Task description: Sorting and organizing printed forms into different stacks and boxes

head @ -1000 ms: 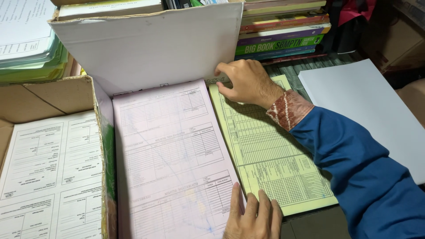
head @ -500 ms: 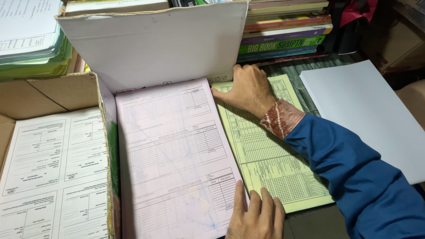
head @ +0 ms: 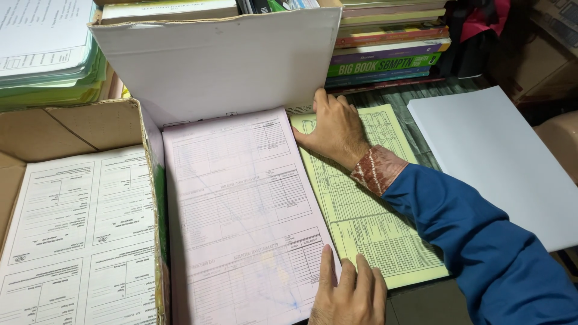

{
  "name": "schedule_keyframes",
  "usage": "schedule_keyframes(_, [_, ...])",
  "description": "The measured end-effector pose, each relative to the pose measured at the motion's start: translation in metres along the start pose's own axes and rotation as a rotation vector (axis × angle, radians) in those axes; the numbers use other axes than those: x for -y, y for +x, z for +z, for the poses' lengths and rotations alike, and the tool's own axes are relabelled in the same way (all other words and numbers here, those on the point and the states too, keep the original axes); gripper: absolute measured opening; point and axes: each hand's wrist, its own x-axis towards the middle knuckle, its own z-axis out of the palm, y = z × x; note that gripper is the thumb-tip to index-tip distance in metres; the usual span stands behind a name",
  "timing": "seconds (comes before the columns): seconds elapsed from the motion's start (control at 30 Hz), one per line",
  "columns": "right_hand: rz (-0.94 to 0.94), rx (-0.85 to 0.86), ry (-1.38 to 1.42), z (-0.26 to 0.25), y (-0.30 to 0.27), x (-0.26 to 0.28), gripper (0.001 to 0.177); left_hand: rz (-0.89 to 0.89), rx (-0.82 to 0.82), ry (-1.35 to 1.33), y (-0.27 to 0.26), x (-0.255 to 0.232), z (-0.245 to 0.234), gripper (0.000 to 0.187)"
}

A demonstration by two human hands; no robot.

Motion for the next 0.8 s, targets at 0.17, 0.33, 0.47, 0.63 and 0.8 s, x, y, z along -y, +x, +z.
schedule_keyframes(0.17, [0.120,0.233,0.033,-0.028,0.009,-0.012,0.040,-0.002,-0.031,-0.008,-0.002,0.000,0.002,0.019])
schedule_keyframes(0.33, [0.273,0.465,-0.277,-0.062,0.019,-0.076,0.045,-0.009,-0.010,-0.036,-0.003,-0.001,-0.002,0.017])
schedule_keyframes(0.47, [0.358,0.655,-0.277,-0.074,0.011,-0.104,0.056,-0.005,0.040,-0.021,-0.004,-0.002,-0.006,0.015])
schedule_keyframes(0.63, [0.294,0.586,-0.043,-0.056,0.006,-0.124,0.048,-0.034,0.058,-0.016,-0.006,-0.006,-0.005,0.020])
schedule_keyframes(0.8, [0.247,0.624,-0.082,-0.050,0.005,-0.145,0.047,-0.084,-0.012,0.044,-0.009,-0.011,0.001,0.021])
